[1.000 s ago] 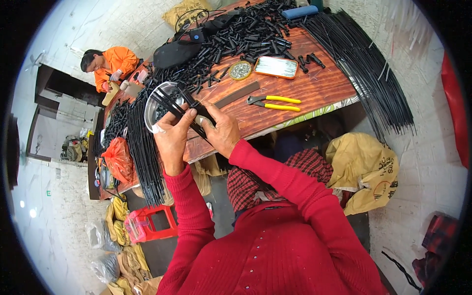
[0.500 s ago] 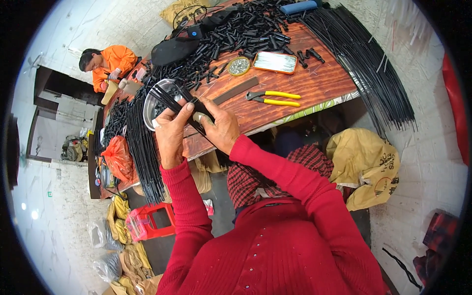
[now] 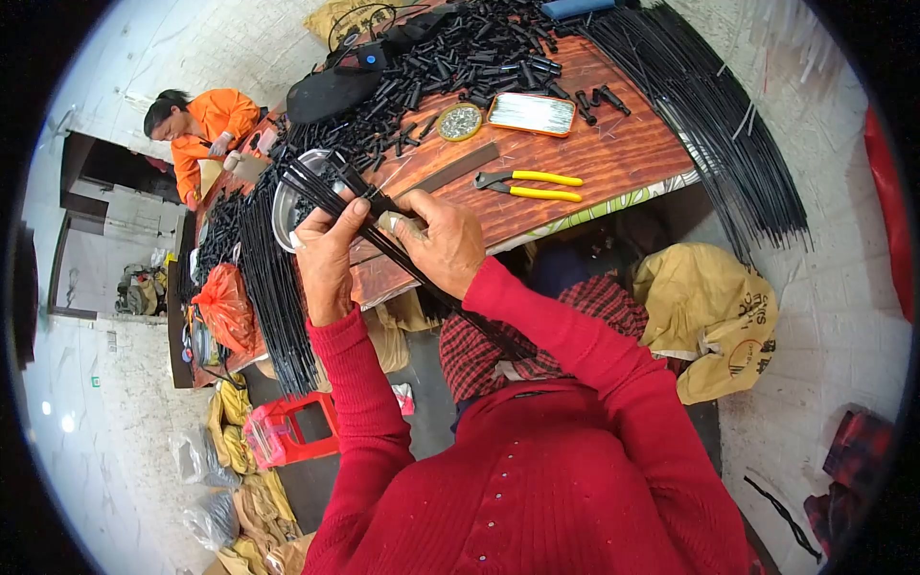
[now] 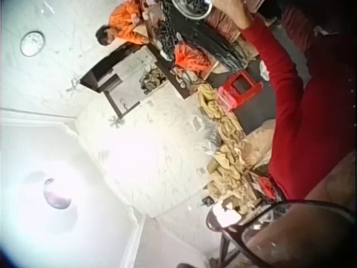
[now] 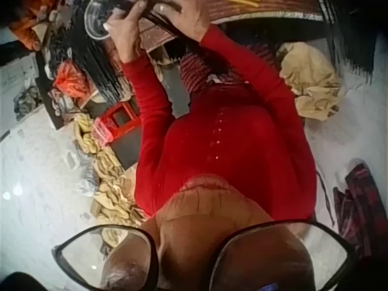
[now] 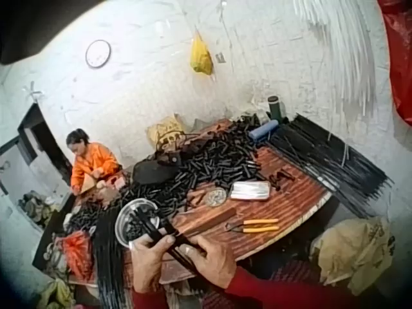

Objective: Assembling black wire racks by threading thin rods through a circular base and securing components.

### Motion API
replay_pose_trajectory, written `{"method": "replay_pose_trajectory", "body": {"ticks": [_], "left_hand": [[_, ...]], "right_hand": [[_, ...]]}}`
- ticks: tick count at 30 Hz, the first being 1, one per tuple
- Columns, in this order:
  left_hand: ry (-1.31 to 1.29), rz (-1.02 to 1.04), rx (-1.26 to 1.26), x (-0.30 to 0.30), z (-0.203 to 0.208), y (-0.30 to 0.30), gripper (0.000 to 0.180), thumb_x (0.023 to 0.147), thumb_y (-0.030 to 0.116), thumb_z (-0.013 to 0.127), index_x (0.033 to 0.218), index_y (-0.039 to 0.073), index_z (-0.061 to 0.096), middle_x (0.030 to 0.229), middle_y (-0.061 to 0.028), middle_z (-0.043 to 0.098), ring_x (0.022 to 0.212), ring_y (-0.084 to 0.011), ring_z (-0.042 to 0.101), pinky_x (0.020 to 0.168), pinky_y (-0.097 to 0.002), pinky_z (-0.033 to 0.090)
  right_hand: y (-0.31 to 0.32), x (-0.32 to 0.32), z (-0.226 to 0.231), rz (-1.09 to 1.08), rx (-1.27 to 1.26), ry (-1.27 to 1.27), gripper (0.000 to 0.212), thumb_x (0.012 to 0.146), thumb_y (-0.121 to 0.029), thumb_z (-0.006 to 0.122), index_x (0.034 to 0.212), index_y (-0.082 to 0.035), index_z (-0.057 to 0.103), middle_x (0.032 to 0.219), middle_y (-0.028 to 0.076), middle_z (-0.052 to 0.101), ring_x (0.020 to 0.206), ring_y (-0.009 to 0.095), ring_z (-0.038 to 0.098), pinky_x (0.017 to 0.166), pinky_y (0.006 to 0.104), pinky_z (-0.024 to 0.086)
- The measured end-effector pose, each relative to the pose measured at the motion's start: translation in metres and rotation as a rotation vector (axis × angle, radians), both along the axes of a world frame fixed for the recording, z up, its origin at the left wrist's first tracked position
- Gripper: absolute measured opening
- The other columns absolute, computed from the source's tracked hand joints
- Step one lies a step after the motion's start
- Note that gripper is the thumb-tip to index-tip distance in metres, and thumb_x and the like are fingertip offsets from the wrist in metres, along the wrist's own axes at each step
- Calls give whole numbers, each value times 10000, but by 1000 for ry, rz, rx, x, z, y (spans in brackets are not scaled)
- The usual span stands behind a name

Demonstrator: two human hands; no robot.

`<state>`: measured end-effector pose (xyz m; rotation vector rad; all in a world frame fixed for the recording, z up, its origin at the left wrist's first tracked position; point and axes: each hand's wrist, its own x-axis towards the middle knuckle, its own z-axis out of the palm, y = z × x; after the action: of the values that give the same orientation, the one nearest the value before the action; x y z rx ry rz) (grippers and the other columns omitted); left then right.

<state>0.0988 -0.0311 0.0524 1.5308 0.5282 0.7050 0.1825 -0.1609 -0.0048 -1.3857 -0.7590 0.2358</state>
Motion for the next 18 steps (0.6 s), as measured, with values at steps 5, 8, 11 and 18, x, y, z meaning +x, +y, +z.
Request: {"method": "replay_pose_trajectory", "body": {"ticks": [5, 8, 11, 18], "left_hand": [[3, -2, -17, 0, -2, 1, 232, 860, 23, 770, 1074, -48, 716, 931, -88, 737, 797, -139, 684, 750, -263, 561], [-8, 12, 0, 2, -5, -1, 199, 863, 35, 772, 1046, -25, 721, 920, -84, 737, 780, -140, 682, 743, -264, 562], [-18, 22, 29, 6, -9, 0, 208, 860, 36, 776, 1052, -21, 719, 932, -81, 737, 794, -140, 683, 754, -266, 562], [-27, -9, 24, 3, -8, -2, 259, 875, 33, 749, 1113, -64, 715, 981, -82, 726, 860, -130, 660, 797, -267, 538]], "right_hand": [[3, 3, 0, 6, 96, 121, 152, 878, -80, 695, 1009, -6, 712, 851, 158, 729, 711, 223, 712, 642, 342, 527], [-3, 6, 6, 18, -37, 73, 142, 923, -37, 666, 1037, 41, 699, 844, 71, 728, 780, 53, 621, 665, 267, 515], [-1, 10, 3, 27, 29, 147, 129, 919, -46, 668, 1008, 37, 711, 802, 61, 724, 755, 50, 619, 646, 267, 505], [-2, 14, 8, 3, -85, 113, 183, 882, -121, 706, 1012, 2, 743, 817, 139, 743, 722, 137, 698, 658, 316, 530]]}}
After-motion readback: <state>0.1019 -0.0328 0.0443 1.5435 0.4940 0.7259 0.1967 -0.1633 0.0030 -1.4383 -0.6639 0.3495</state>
